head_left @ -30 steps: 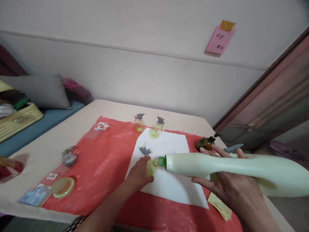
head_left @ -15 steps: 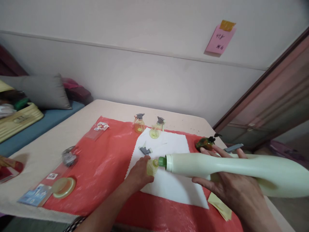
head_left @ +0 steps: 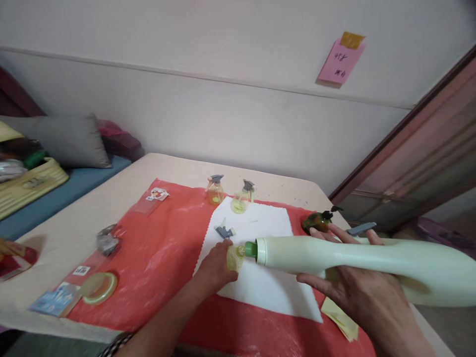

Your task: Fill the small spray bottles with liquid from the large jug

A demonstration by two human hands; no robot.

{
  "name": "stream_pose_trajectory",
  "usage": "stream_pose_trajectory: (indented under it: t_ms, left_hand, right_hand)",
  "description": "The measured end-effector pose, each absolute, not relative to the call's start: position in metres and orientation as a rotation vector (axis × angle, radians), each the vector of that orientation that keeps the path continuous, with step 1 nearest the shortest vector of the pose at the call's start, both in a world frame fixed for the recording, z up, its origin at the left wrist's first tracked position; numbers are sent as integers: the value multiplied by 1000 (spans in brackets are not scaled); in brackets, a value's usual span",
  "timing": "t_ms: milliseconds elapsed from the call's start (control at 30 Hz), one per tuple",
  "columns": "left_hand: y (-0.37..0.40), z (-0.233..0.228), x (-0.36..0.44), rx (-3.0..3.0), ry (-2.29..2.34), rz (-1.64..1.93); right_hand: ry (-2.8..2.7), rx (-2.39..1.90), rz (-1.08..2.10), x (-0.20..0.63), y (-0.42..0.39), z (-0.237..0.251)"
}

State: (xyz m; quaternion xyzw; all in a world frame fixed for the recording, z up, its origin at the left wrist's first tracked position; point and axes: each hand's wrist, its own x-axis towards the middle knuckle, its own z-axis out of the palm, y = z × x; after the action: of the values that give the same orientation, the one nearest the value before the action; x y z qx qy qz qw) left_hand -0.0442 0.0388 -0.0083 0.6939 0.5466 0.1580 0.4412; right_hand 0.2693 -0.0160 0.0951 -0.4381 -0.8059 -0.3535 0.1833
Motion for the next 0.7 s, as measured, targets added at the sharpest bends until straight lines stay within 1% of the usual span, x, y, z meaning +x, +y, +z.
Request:
stream_pose_trajectory:
  t_ms: [700]
  left_hand:
    - [39,-8,-44,1725,1370,382]
  right_hand:
    - [-2288,-1222,-1045,267,-17,98]
